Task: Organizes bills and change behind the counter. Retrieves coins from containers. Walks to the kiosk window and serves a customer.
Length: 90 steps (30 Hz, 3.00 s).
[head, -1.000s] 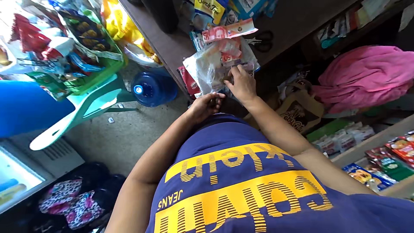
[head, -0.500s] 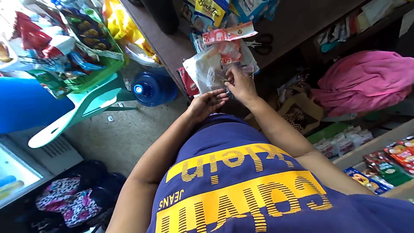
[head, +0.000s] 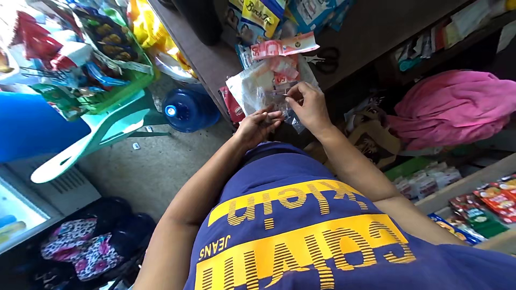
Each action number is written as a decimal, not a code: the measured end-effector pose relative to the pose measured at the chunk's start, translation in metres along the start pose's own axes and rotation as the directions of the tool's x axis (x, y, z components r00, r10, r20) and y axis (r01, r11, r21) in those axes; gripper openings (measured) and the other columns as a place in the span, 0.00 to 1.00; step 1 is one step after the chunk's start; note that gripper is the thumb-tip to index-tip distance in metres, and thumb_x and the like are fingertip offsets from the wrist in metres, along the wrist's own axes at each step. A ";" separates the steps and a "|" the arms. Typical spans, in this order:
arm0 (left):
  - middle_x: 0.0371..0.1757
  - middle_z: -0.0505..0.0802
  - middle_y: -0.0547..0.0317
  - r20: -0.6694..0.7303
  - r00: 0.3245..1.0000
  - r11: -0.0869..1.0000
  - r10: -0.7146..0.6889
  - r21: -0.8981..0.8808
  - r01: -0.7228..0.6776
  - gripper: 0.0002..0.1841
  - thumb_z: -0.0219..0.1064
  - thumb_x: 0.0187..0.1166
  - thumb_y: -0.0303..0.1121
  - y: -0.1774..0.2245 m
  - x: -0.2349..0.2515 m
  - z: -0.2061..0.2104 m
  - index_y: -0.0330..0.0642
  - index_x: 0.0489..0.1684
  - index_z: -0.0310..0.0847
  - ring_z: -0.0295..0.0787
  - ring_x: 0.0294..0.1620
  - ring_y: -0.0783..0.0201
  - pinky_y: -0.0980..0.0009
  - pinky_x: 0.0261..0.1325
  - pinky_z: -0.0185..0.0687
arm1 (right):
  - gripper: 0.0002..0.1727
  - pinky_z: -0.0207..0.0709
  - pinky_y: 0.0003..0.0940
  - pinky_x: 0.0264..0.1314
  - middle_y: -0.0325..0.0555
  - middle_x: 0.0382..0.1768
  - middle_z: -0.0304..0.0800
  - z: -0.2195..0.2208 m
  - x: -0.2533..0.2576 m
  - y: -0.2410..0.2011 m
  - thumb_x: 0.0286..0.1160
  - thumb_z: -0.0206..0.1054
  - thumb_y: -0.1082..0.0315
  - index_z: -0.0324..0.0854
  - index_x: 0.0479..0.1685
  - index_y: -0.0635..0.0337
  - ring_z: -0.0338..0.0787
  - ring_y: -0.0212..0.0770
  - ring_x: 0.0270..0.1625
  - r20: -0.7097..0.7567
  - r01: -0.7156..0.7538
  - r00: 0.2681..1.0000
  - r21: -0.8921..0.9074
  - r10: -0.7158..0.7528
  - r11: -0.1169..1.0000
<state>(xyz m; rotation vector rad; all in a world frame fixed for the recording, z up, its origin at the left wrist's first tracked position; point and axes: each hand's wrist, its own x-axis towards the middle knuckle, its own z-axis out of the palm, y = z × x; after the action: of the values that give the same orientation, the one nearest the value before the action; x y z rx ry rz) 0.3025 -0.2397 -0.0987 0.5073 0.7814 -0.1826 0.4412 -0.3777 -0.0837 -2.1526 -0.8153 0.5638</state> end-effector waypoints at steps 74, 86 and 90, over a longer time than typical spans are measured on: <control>0.46 0.95 0.41 0.346 0.810 -0.245 0.474 0.935 -0.256 0.17 0.68 0.79 0.39 0.032 0.018 0.006 0.42 0.61 0.88 0.93 0.39 0.38 0.36 0.41 0.83 | 0.12 0.83 0.65 0.59 0.63 0.55 0.92 -0.005 -0.086 0.065 0.74 0.63 0.80 0.90 0.50 0.69 0.93 0.63 0.56 0.334 -0.045 0.938 -0.138 0.090 0.989; 0.41 0.94 0.44 0.227 0.909 -0.108 0.350 0.973 -0.202 0.21 0.69 0.81 0.43 0.045 0.029 0.003 0.42 0.66 0.84 0.92 0.43 0.41 0.35 0.51 0.82 | 0.16 0.85 0.60 0.55 0.65 0.54 0.91 0.041 -0.047 0.041 0.74 0.67 0.75 0.89 0.60 0.61 0.92 0.67 0.55 0.114 0.274 0.962 -0.413 -0.249 0.869; 0.47 0.94 0.40 0.264 0.902 -0.149 0.343 0.963 -0.225 0.21 0.67 0.82 0.43 0.041 0.029 -0.001 0.41 0.68 0.83 0.93 0.49 0.36 0.33 0.54 0.81 | 0.14 0.87 0.58 0.51 0.65 0.53 0.91 0.045 -0.045 0.039 0.74 0.67 0.80 0.91 0.55 0.61 0.93 0.66 0.52 0.086 0.280 0.960 -0.361 -0.267 0.889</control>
<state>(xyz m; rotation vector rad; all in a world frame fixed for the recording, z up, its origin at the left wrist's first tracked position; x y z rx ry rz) 0.3364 -0.2030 -0.1048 2.2460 0.4136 -0.3187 0.3968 -0.4071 -0.1365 -2.3075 -1.3085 0.3175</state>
